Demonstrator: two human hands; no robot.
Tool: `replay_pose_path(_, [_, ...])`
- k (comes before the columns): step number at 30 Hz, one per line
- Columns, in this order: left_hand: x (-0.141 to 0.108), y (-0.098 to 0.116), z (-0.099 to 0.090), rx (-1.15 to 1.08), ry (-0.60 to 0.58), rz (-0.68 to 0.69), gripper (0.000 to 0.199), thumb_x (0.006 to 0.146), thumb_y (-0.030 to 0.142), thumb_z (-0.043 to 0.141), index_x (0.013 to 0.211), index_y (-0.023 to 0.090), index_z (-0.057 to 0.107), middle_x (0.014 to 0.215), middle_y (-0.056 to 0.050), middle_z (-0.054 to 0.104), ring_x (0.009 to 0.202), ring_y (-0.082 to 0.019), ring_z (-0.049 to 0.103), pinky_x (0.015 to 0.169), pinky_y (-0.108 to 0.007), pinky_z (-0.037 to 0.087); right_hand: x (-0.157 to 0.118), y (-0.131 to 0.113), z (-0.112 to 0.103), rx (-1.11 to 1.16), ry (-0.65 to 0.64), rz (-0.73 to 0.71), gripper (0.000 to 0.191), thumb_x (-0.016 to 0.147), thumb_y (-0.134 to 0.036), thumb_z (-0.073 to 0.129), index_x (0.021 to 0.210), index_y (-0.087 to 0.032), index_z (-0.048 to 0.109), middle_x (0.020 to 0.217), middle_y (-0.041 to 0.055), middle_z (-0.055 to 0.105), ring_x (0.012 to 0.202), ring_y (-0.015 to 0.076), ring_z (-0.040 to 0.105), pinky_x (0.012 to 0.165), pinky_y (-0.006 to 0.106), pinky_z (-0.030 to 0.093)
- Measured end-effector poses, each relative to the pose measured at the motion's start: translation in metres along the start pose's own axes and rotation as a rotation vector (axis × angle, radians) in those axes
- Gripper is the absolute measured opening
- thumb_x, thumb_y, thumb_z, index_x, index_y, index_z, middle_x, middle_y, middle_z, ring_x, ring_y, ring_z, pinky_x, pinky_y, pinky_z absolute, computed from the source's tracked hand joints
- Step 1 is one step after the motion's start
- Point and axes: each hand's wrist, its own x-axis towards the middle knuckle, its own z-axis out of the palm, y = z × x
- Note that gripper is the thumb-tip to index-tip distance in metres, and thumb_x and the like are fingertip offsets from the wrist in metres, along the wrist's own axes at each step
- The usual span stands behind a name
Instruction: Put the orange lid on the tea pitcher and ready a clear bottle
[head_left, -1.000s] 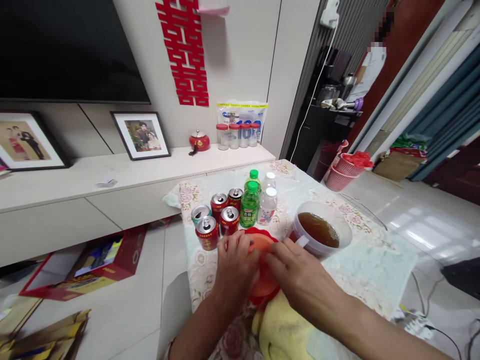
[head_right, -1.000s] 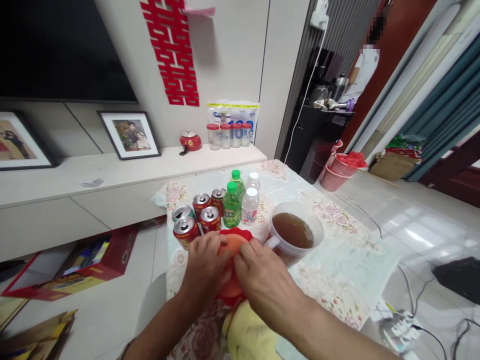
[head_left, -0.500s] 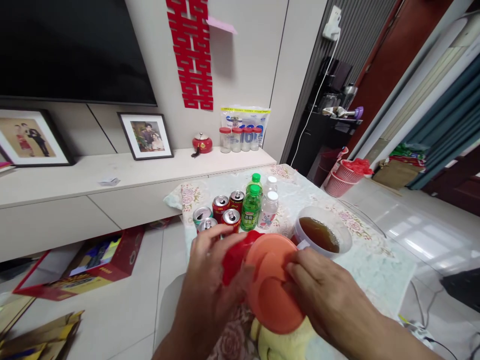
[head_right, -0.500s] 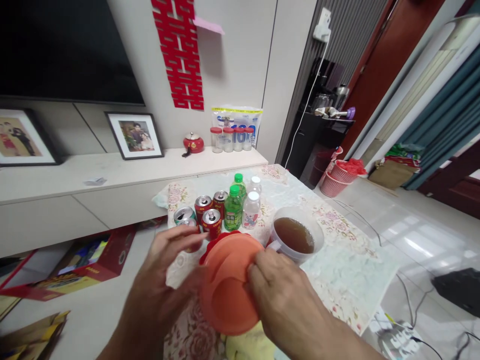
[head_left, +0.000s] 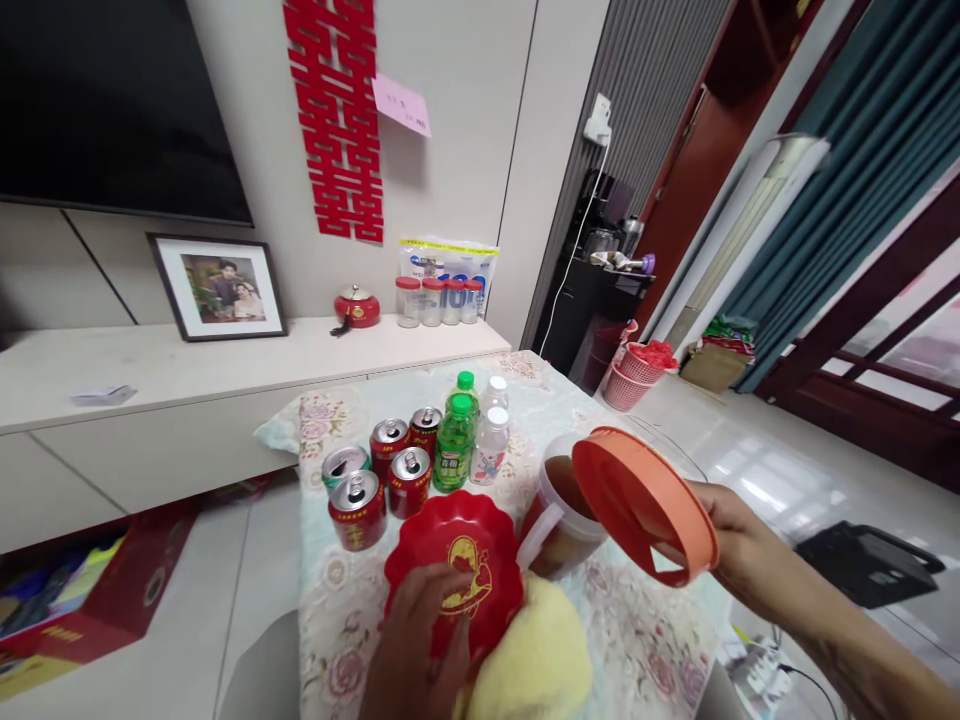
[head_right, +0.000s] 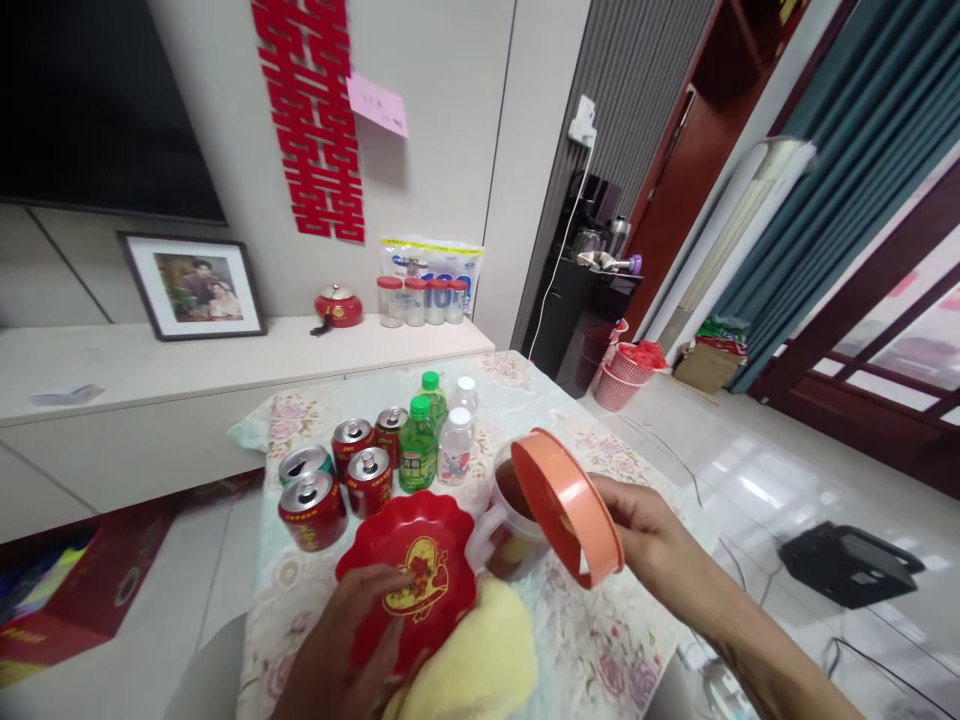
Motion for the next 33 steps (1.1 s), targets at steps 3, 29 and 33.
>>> replay_pose_path(3, [-0.003, -0.001, 0.01, 0.005, -0.031, 0.082, 0.028, 0.09, 0.022, 0.061, 0.115, 0.027, 0.071, 0.118, -0.007, 0.075, 0.11, -0.023, 0.074, 0.094, -0.034, 0.063, 0.006, -0.003, -0.013, -0.177, 0.05, 0.005, 0.011, 0.079, -0.03, 0.069, 0.074, -0.02, 0.068, 0.077, 0.0015, 0.064, 0.076, 0.0179, 0.057, 0.065, 0.028, 0.047])
replay_pose_path(29, [0.053, 0.062, 0.031, -0.222, 0.027, 0.031, 0.024, 0.086, 0.011, 0.055, 0.106, 0.022, 0.064, 0.102, -0.008, 0.072, 0.096, -0.023, 0.071, 0.081, -0.039, 0.062, 0.034, 0.019, -0.034, -0.72, 0.074, -0.615, 0.019, 0.103, -0.036, 0.054, 0.1, -0.024, 0.068, 0.096, 0.0083, 0.073, 0.09, 0.02, 0.071, 0.076, 0.03, 0.057])
replay_pose_path(33, [0.058, 0.065, 0.035, -0.25, 0.038, -0.007, 0.026, 0.085, 0.013, 0.057, 0.108, 0.021, 0.065, 0.103, -0.008, 0.073, 0.097, -0.025, 0.072, 0.082, -0.04, 0.061, 0.035, 0.023, -0.039, -0.831, 0.077, -0.623, 0.012, 0.103, -0.027, 0.052, 0.104, -0.024, 0.064, 0.101, 0.0078, 0.071, 0.094, 0.0189, 0.071, 0.078, 0.03, 0.056])
